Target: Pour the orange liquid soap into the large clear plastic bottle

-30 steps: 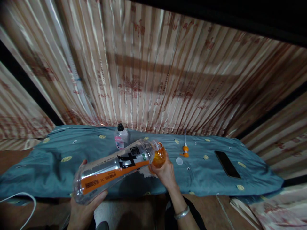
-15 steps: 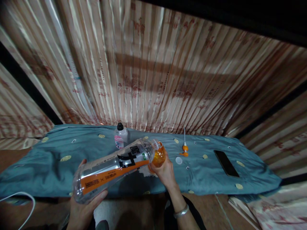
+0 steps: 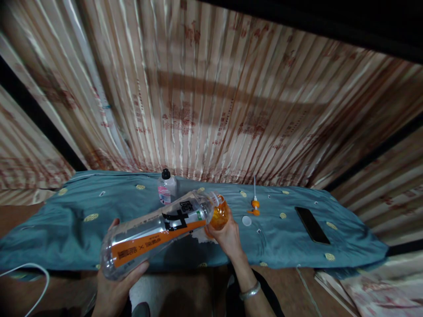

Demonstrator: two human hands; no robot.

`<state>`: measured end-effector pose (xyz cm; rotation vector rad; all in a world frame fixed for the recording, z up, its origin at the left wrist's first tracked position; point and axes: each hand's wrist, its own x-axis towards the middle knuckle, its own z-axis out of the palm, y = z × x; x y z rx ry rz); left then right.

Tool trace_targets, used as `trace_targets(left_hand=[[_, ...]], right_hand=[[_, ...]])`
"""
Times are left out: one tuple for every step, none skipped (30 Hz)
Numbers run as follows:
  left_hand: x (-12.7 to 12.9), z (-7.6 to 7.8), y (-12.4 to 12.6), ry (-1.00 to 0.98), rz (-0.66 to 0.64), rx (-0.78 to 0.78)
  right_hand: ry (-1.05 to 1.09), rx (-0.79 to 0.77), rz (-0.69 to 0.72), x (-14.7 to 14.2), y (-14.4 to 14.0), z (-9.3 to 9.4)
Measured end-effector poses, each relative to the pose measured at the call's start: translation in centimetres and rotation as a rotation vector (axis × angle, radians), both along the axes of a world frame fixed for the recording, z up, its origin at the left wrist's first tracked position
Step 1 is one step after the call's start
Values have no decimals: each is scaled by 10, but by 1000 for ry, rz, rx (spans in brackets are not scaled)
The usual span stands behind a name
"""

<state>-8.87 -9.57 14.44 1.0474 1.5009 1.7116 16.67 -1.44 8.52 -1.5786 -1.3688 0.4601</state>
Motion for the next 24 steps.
trace_targets(left_hand=[[0, 0, 0, 2, 1, 2], [0, -1, 0, 2, 0, 3], [0, -1, 0, 0, -3, 3], [0, -1, 0, -2, -6, 4], [0, -1, 0, -6, -11, 5], [-1, -1, 0, -8, -18, 4], [-1, -1, 0, -7, -25, 4], [-1, -1, 0, 1, -27, 5], [-1, -1, 0, 12, -25, 6], [-1, -1, 0, 23, -23, 7], [-2, -2, 0, 28, -22, 9], [-2, -2, 0, 26, -23, 12], [-2, -3, 0, 18, -30, 13], [-3, -3, 0, 8, -38, 13], [-3, -4, 0, 5, -42, 15], [-3, -5, 0, 9, -43, 20], [-3, -6, 0, 19, -43, 26], [-3, -7, 0, 27, -44, 30], [-3, -7, 0, 30, -46, 33], [-3, -7, 0, 30, -48, 32], [-3, -7, 0, 31, -49, 29], [-2, -7, 1, 34, -46, 25], [-2, -7, 1, 43, -40, 25], [-2, -7, 1, 60, -31, 29]], right_hand=[[0, 4, 1, 0, 0, 0], [-1, 10, 1, 0, 0, -1], [-1, 15, 2, 0, 1, -1], [-1, 16, 3, 0, 1, -1], [2, 13, 3, 0, 1, -1], [6, 5, 5, 0, 1, -1], [11, -4, 8, 0, 1, -1], [17, -13, 14, 0, 1, -1], [23, -20, 20, 0, 1, -1], [28, -25, 22, 0, 1, 0], [31, -27, 21, 0, 1, 0], [32, -26, 19, 0, 1, 0], [32, -24, 16, 1, 1, 0], [29, -21, 13, 1, 0, -1], [27, -18, 8, 1, 0, -1], [24, -18, 7, 1, 0, -1], [23, -18, 7, 1, 0, -1], [22, -19, 6, 1, 0, -1], [23, -18, 4, 1, 0, -1], [26, -15, 4, 1, 0, -1], [28, -12, 5, 0, 0, -1], [31, -10, 8, 0, 0, -1], [34, -10, 8, 0, 0, -1], [34, -12, 8, 0, 0, -1]])
